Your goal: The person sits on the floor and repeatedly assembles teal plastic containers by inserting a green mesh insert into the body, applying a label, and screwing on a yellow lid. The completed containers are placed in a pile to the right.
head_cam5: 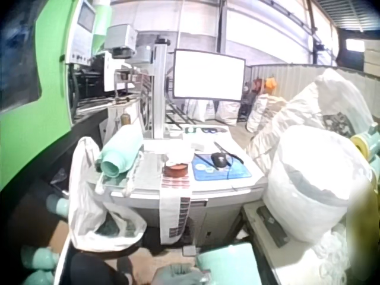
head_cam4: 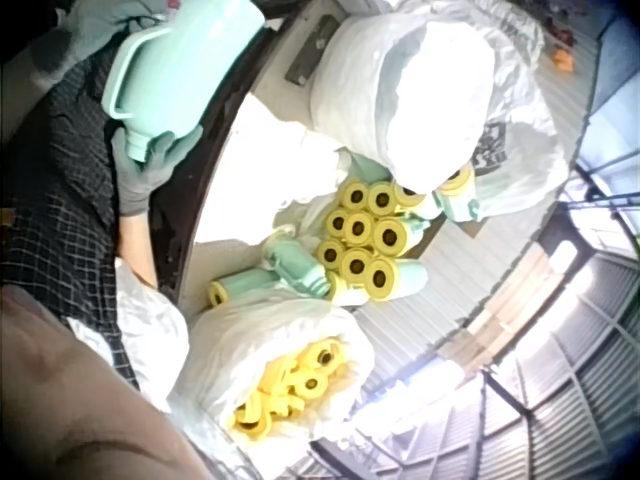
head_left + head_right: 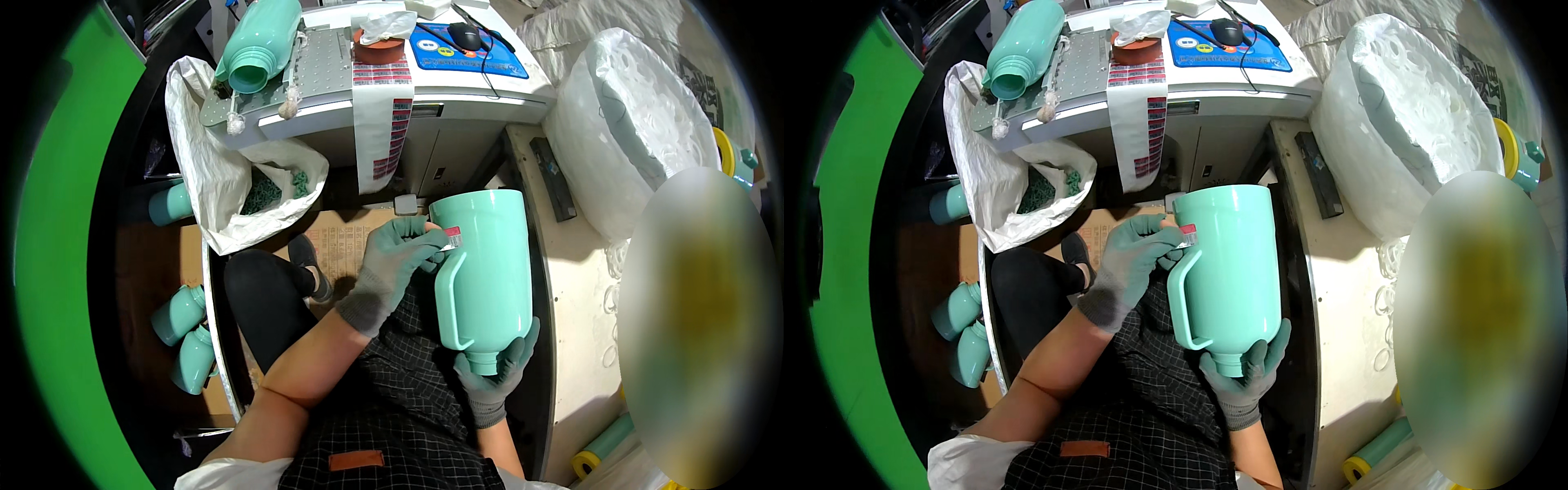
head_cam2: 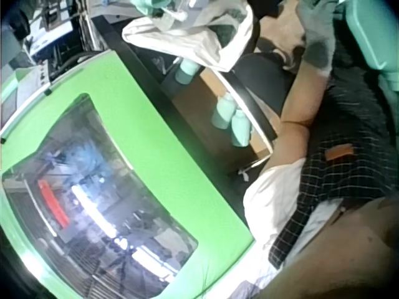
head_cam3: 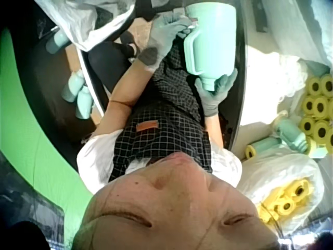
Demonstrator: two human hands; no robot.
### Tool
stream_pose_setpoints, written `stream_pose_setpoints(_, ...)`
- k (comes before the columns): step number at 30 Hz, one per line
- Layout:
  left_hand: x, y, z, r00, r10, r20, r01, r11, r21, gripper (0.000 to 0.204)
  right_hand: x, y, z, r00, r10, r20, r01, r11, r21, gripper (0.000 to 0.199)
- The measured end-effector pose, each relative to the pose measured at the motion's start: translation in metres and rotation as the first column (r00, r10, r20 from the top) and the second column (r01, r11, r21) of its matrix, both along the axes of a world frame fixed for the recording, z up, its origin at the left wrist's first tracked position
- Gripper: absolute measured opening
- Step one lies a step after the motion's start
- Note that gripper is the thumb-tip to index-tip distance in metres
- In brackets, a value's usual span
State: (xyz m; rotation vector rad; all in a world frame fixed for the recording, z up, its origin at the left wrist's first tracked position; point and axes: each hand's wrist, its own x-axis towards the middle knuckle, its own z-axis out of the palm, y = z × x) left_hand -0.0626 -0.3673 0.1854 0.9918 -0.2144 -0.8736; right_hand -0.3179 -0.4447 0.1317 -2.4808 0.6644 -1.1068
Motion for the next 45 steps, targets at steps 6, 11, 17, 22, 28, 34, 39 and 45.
stream_pose_setpoints(6, 0.047, 0.022, -0.049, 0.704, -0.241, 0.668, -0.326, 0.726, 0.606, 0.045, -0.001, -0.001, 0.002, 0.998, 0.014, 0.058, -0.029, 0.967, 0.254, 0.113)
stream_pose_setpoints(11, 0.124, 0.084, -0.018, 0.176, -0.133, 0.975, -0.802, 0.554, 0.221, 0.071, 0.006, -0.017, 0.008, 0.969, -0.065, 0.237, -0.076, 0.839, 0.539, 0.110)
stream_pose_setpoints(17, 0.284, 0.108, 0.054, -0.547, -0.543, 0.637, -0.825, 0.479, -0.300, 0.075, 0.090, -0.043, 0.040, 0.897, 0.085, 0.434, -0.265, 0.888, 0.375, 0.110)
stream_pose_setpoints(22, 0.321, 0.119, 0.073, -0.623, -0.593, 0.511, -0.760, 0.613, -0.215, 0.066, 0.173, -0.050, 0.092, 0.867, 0.304, 0.394, -0.334, 0.942, 0.008, 0.097)
stream_pose_setpoints(28, 0.105, 0.197, 0.103, -0.525, -0.025, 0.851, -0.484, 0.831, -0.274, 0.057, 0.278, -0.056, 0.150, 0.942, 0.271, 0.197, -0.186, 0.912, -0.366, 0.096)
stream_pose_setpoints(34, -0.001, 0.180, 0.036, 0.301, 0.087, 0.950, -0.433, 0.900, 0.054, 0.084, 0.432, 0.009, 0.149, 0.905, 0.424, -0.032, -0.381, 0.777, -0.501, 0.091)
stream_pose_setpoints(39, -0.009, 0.200, 0.023, 0.415, -0.049, 0.909, -0.428, 0.871, 0.242, 0.081, 0.527, 0.060, 0.139, 0.912, 0.267, -0.311, -0.399, 0.753, -0.524, 0.081)
stream_pose_setpoints(45, 0.008, 0.191, 0.028, 0.330, -0.161, 0.930, -0.327, 0.905, 0.273, 0.078, 0.542, 0.050, 0.138, 0.908, 0.108, -0.406, -0.336, 0.766, -0.548, 0.076)
